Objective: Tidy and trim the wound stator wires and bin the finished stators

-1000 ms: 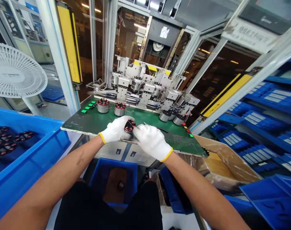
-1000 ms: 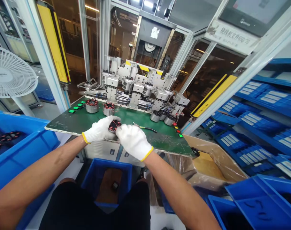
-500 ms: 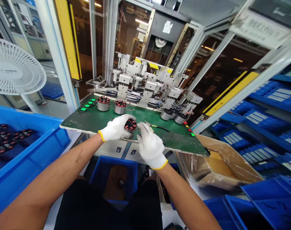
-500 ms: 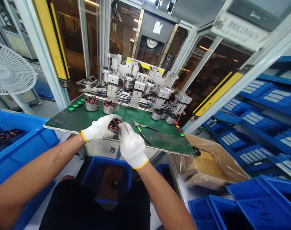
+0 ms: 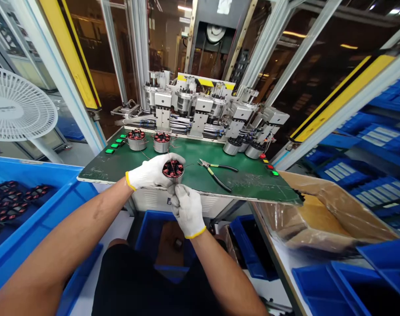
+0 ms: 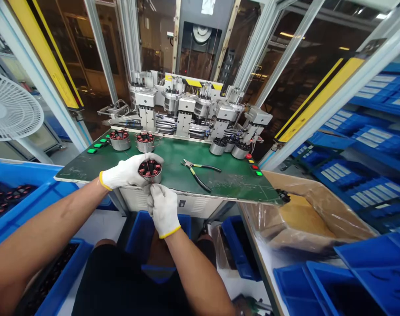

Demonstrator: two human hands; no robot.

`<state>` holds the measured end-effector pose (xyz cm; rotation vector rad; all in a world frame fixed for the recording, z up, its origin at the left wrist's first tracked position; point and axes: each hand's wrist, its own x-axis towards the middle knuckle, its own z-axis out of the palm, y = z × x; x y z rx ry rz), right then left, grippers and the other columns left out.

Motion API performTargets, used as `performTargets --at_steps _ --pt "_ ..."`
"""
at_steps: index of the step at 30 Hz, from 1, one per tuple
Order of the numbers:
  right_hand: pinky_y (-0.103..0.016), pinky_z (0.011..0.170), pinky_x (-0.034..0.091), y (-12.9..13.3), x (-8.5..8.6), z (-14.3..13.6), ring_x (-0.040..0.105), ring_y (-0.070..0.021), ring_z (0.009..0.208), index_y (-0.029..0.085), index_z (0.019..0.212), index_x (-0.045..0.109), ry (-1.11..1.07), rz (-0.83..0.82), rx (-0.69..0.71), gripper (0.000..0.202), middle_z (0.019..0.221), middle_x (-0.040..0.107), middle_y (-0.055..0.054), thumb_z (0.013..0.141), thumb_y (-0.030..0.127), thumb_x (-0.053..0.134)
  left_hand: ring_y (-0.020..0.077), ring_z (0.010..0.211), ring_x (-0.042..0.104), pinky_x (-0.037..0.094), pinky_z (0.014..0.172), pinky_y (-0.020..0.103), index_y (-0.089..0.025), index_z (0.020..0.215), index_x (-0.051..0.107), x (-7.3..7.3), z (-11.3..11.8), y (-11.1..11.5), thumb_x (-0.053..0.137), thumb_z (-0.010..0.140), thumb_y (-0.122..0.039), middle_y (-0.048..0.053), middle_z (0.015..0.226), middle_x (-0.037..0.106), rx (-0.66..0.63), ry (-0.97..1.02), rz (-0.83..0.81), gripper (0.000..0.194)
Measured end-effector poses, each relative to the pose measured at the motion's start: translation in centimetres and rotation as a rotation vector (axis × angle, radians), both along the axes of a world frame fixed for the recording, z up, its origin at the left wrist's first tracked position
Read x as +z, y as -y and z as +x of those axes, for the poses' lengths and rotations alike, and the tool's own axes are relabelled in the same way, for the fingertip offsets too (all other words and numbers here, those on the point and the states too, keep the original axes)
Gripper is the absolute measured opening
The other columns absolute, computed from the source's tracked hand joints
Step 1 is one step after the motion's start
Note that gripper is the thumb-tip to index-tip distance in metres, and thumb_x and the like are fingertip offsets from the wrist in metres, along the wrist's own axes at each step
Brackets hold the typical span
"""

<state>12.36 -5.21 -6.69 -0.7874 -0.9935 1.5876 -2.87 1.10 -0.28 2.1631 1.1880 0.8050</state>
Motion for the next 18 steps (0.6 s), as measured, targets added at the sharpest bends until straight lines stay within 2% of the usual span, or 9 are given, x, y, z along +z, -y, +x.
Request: performTargets --at_steps 4,7,10,12,14,15,17,18 --pt "-0.018 0.033 0.024 -0.3 -0.6 -0.5 0.028 -0.0066 0.036 0.019 0.070 0.050 0.169 0.041 -0.109 0.033 0.048 0.036 0.007 0.084 0.048 0.056 0.0229 0.105 0.060 0.050 0.091 0.033 -0.018 0.120 0.052 0.3 0.0 0.2 0.067 0.052 -0.014 0.004 0.113 0.064 -0.019 -0.011 -0.035 0.069" --pt "-0.019 0.034 0.026 0.2 -2.3 -0.8 0.031 -0.0075 0.036 0.018 0.071 0.054 0.247 0.023 -0.099 0.032 0.050 0.041 0.006 0.085 0.047 0.052 0.0223 0.103 0.061 0.051 0.088 0.032 -0.019 0.121 0.052 0.8 0.2 0.2 0.070 0.053 -0.018 0.003 0.114 0.064 -0.032 -0.027 -0.068 0.070" --pt "-0.019 0.035 0.024 1.9 -5.4 0.0 0.033 -0.0090 0.036 0.017 0.075 0.059 0.387 -0.040 0.045 0.030 0.047 0.040 0.006 0.087 0.040 0.046 0.0234 0.106 0.060 0.049 0.093 0.033 -0.020 0.125 0.051 1.7 -0.2 0.3 0.070 0.054 -0.022 0.004 0.119 0.062 -0.050 -0.075 -0.084 0.073" --pt "-0.020 0.037 0.026 3.2 -6.7 2.0 0.037 -0.0103 0.038 0.016 0.074 0.062 0.556 0.005 0.166 0.030 0.045 0.042 0.005 0.088 0.035 0.043 0.0259 0.115 0.056 0.045 0.100 0.037 -0.021 0.134 0.044 2.2 -1.0 0.8 0.071 0.055 -0.023 0.006 0.129 0.057 -0.042 -0.104 -0.056 0.084" --pt "-0.021 0.045 0.035 4.1 -5.8 5.2 0.047 -0.0121 0.046 0.016 0.072 0.065 0.761 0.182 0.140 0.031 0.050 0.051 0.002 0.089 0.032 0.044 0.0283 0.124 0.050 0.040 0.106 0.040 -0.022 0.142 0.035 2.6 -1.8 1.6 0.071 0.057 -0.029 0.007 0.139 0.049 0.001 -0.096 -0.017 0.093" --pt "-0.022 0.052 0.040 4.2 -4.5 6.8 0.053 -0.0132 0.053 0.016 0.071 0.066 0.857 0.317 0.034 0.031 0.056 0.057 0.000 0.089 0.032 0.046 0.0290 0.127 0.047 0.038 0.108 0.041 -0.023 0.144 0.033 2.5 -2.0 2.2 0.071 0.059 -0.032 0.007 0.142 0.046 0.045 -0.085 -0.002 0.093" --pt "-0.025 0.065 0.045 3.6 -0.6 9.6 0.059 -0.0160 0.065 0.017 0.082 0.069 0.985 0.540 -0.237 0.032 0.070 0.065 -0.003 0.093 0.035 0.045 0.0307 0.129 0.045 0.037 0.108 0.043 -0.025 0.144 0.034 2.1 -1.8 3.1 0.070 0.063 -0.040 0.006 0.144 0.045 0.170 -0.100 0.017 0.089" --pt "-0.025 0.070 0.046 2.9 1.5 10.4 0.061 -0.0163 0.070 0.017 0.093 0.069 1.001 0.644 -0.303 0.031 0.076 0.068 -0.003 0.094 0.035 0.044 0.0320 0.127 0.047 0.038 0.107 0.045 -0.028 0.142 0.036 1.8 -1.3 3.5 0.070 0.063 -0.044 0.006 0.142 0.047 0.243 -0.131 0.022 0.087"
